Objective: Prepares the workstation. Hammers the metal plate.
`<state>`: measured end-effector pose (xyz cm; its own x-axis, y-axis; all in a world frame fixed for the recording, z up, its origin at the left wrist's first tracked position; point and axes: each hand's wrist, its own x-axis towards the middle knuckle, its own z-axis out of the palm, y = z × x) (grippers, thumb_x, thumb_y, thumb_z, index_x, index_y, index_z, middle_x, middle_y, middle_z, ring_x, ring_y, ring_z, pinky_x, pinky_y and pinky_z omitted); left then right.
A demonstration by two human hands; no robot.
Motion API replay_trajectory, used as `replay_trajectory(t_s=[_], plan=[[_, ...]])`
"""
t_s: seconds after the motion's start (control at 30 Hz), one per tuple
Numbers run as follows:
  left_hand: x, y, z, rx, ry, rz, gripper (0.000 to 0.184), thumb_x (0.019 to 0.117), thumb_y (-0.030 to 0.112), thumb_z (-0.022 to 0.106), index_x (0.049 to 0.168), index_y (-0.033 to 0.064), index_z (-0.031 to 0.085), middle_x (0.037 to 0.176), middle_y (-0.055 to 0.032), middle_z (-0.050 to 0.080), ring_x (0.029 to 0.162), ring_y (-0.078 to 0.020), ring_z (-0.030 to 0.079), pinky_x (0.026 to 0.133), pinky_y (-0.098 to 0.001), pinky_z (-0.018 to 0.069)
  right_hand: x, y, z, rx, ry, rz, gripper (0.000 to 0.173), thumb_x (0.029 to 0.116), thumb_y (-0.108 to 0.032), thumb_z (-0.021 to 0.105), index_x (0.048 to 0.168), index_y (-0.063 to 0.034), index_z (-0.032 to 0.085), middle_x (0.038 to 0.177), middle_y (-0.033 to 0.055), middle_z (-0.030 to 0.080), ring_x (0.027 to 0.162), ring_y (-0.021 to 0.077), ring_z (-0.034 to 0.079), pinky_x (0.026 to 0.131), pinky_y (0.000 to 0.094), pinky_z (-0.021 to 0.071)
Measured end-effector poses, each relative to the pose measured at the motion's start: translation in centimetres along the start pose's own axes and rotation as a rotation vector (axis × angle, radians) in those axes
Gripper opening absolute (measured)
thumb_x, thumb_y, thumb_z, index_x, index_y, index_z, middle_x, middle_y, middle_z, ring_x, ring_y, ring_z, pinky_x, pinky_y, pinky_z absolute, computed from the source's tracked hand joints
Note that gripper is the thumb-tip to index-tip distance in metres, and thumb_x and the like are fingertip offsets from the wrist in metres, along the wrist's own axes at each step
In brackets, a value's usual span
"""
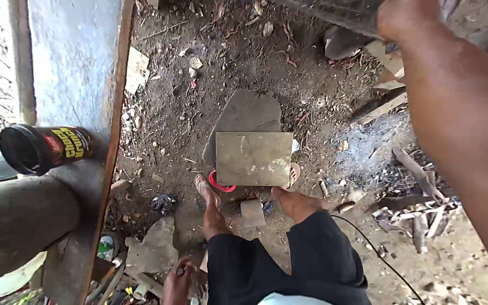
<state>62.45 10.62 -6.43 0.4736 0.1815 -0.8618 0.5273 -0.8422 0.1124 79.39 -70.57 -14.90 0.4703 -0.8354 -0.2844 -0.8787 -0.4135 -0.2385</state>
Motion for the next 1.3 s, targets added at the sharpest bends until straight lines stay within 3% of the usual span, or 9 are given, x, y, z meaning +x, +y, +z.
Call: replay_trajectory(t_s=[0.17,0.3,0.4,0.57,0.67,0.77,0.87,1.17,1.3], plan=[[2.5,4.4,-5.4,0.134,0.007,0.225,0.026,0.1013,0.02,0.062,0.123,0.0089,0.07,0.093,-0.0061,0.075,0.069,-0.0165,0.07,0.066,-0.0404,0.0612,-9.5,-1.6,-3.5,0.291,0.025,0.037,0.083,0.0914,-0.034,0.066,0.162,-0.0124,0.028,0.136,0.0246,0.061,0.121,0.0406,0.062,0.1,0.0645,0.048],[9.6,6.8,-9.1,0.413,-0.088,0.439,0.026,0.1015,0.021,0.062,0.124,0.0119,0.071,0.102,-0.0079,0.076,0.086,-0.022,0.074,0.082,-0.05,0.0614,-26.4,-1.1,1.3,0.516,-0.006,0.035,0.068,0.098,-0.036,0.063,0.156,-0.0133,0.037,0.114,0.0189,0.068,0.092,0.0331,0.07,0.082,0.0592,0.058],[13.9,9.4,-11.8,0.59,-0.176,0.588,0.028,0.1031,0.026,0.06,0.126,0.0173,0.072,0.113,-0.007,0.075,0.102,-0.0239,0.073,0.093,-0.0545,0.0584,-42.2,-3.1,9.0,0.803,-0.231,0.356,0.054,0.099,-0.029,0.067,0.142,-0.0046,0.046,0.09,0.0147,0.069,0.069,0.0272,0.07,0.066,0.0488,0.0618],[16.8,16.5,-15.6,0.579,-0.285,0.807,0.031,0.1041,0.03,0.057,0.129,0.0155,0.069,0.108,-0.0066,0.074,0.095,-0.0201,0.072,0.09,-0.0491,0.0592,-60.5,-10.9,18.7,1.106,-0.372,0.892,0.038,0.0974,-0.015,0.066,0.128,0.002,0.052,0.077,0.0118,0.064,0.057,0.0221,0.063,0.053,0.0398,0.0584],[17.9,18.8,-15.2,0.313,-0.271,0.842,0.031,0.1066,0.029,0.054,0.125,0.0089,0.069,0.098,-0.0055,0.074,0.081,-0.0158,0.071,0.078,-0.0399,0.0618,-66.9,-15.1,20.8,1.158,-0.466,1.054,0.036,0.1004,-0.019,0.064,0.129,-0.0006,0.051,0.075,0.0114,0.063,0.056,0.0222,0.062,0.052,0.0397,0.0575],[19.1,19.6,-11.5,-0.111,-0.316,0.799,0.031,0.108,0.024,0.054,0.121,-0.0002,0.068,0.09,-0.0074,0.075,0.077,-0.0161,0.073,0.075,-0.0351,0.0633,-70.8,-17.3,21.7,1.143,-0.557,1.014,0.042,0.103,-0.029,0.063,0.135,-0.0039,0.053,0.079,0.0142,0.065,0.058,0.0246,0.064,0.054,0.0423,0.0583],[20.4,19.0,-7.0,-0.238,-0.396,0.709,0.03,0.1084,0.022,0.054,0.12,-0.0025,0.068,0.094,-0.0109,0.075,0.082,-0.0189,0.074,0.08,-0.0363,0.0635,-72.8,-17.6,22.5,1.162,-0.609,0.899,0.035,0.1022,-0.031,0.063,0.124,-0.0038,0.059,0.075,0.0132,0.064,0.055,0.0241,0.063,0.052,0.0412,0.0571],[28.7,11.5,3.8,0.095,-0.395,0.475,0.039,0.1071,0.035,0.055,0.123,0.0025,0.067,0.1,-0.0161,0.072,0.085,-0.0255,0.072,0.082,-0.0459,0.0607,-66.0,-12.4,29.9,0.781,-0.599,0.72,0.047,0.0979,-0.044,0.06,0.134,-0.0142,0.057,0.087,0.0091,0.069,0.069,0.0236,0.068,0.066,0.0476,0.0597],[34.3,9.7,9.7,0.292,-0.43,0.366,0.054,0.1063,0.044,0.054,0.137,0.0006,0.058,0.117,-0.0242,0.069,0.103,-0.0356,0.07,0.093,-0.0551,0.0573,-59.0,-8.6,35.1,0.647,-0.507,0.641,0.053,0.1008,-0.046,0.058,0.144,-0.0165,0.048,0.092,0.0104,0.07,0.075,0.0252,0.072,0.074,0.05,0.0613]])
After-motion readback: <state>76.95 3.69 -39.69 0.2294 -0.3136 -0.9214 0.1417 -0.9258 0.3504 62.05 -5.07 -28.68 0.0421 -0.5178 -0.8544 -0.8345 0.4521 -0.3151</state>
